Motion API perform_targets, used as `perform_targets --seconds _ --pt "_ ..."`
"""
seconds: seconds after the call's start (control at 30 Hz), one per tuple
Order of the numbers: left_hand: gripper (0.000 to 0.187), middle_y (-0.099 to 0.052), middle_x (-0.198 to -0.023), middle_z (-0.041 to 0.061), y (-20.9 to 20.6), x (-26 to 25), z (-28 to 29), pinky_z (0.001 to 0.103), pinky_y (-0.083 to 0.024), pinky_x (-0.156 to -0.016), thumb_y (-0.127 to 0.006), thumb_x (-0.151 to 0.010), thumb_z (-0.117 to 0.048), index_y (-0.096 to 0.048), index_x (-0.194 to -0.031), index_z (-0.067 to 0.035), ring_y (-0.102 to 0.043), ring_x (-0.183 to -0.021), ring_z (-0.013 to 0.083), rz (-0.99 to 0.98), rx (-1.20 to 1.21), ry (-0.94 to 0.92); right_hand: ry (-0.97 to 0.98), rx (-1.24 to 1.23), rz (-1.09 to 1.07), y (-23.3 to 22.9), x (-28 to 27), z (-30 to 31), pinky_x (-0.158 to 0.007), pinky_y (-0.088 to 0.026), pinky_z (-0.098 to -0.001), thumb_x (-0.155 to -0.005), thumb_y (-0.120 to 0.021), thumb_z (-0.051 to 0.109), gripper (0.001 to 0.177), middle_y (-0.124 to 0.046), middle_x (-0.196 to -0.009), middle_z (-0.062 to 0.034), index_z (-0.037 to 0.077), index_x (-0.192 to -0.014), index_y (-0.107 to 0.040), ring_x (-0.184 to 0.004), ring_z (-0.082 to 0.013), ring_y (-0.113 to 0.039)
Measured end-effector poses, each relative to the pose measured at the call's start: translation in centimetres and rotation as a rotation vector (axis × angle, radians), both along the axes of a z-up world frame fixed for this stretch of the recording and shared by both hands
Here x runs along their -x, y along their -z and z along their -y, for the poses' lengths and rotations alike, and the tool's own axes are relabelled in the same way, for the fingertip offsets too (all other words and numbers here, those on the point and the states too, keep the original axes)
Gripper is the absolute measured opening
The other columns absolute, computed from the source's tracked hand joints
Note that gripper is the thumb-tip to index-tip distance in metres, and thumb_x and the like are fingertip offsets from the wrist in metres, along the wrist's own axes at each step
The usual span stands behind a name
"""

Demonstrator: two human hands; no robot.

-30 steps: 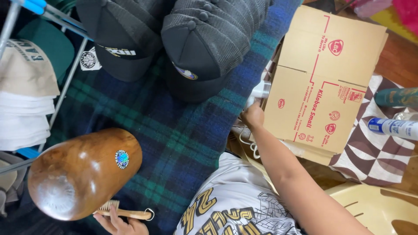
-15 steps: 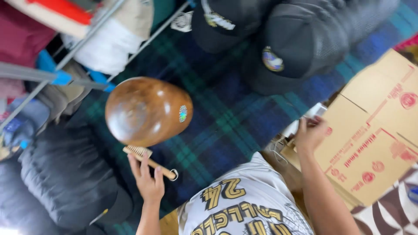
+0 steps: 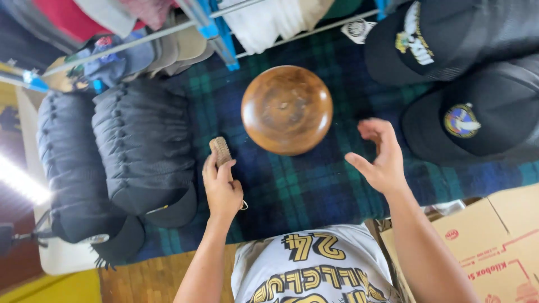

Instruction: The person assembles a cardboard box by hand, secures the bottom with tape using a dispenser, and then places hats and stickers into the box.

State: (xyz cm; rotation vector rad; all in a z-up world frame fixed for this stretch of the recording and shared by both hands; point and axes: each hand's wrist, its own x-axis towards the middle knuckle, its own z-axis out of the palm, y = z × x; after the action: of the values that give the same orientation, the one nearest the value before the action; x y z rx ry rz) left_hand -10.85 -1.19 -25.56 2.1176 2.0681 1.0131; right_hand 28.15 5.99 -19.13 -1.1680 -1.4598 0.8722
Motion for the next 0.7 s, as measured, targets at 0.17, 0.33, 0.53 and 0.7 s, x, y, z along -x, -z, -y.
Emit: perform_targets --seconds 0.17,0.33,0.53,0.7 --pt "0.06 -0.054 -0.15 0.019 -6.7 -4.5 -2.5 0.053 -0.037 -0.118 -0.071 -0.072 -0.02 -0.063 -0.131 -0.009 -0.052 -0.139 0.0407 -0.044 -0.186 0.058 -0.331 0.024 -0.347 1.2 4.9 -8.1 -0.117 -0.039 -0.0395 -0.093 -0.065 0.041 0.078 -0.047 -0.152 -0.0162 0.002 -0.153 -0.035 -0.139 -0.0229 -0.048" --pt "0.154 -0.007 -0.169 0.031 -11.7 -8.9 -5.5 0.054 -0.016 -0.128 -0.1 -0.052 -0.041 -0.004 -0.166 -0.004 -0.014 -0.156 0.0484 0.702 0.419 0.129 -0.407 0.062 -0.408 0.0 8.6 -9.9 -0.119 -0.038 -0.0416 -0.103 -0.031 0.075 0.089 -0.043 -0.157 -0.0127 0.007 -0.161 -0.031 -0.141 -0.0202 -0.046" --pt "0.18 -0.017 -0.166 0.033 -8.8 -9.4 -7.2 0.05 -0.024 -0.128 -0.097 -0.029 -0.059 0.007 -0.164 -0.003 -0.026 -0.153 0.0456 0.937 0.282 0.175 -0.308 0.074 -0.613 -0.4 10.4 -9.6 -0.112 -0.047 -0.0502 -0.108 -0.033 0.056 0.073 -0.049 -0.148 -0.0268 0.001 -0.157 -0.034 -0.126 -0.0349 -0.058" --pt "0.13 -0.035 -0.163 0.016 -9.1 -6.7 -8.8 0.044 -0.027 -0.128 -0.037 -0.076 -0.096 -0.008 -0.167 -0.008 -0.036 -0.149 0.0252 1.114 0.009 0.415 -0.167 0.006 -0.45 -2.0 13.4 -7.7 -0.113 -0.045 -0.0441 -0.106 -0.034 0.067 0.079 -0.054 -0.143 -0.018 0.005 -0.155 -0.04 -0.128 -0.0246 -0.055"
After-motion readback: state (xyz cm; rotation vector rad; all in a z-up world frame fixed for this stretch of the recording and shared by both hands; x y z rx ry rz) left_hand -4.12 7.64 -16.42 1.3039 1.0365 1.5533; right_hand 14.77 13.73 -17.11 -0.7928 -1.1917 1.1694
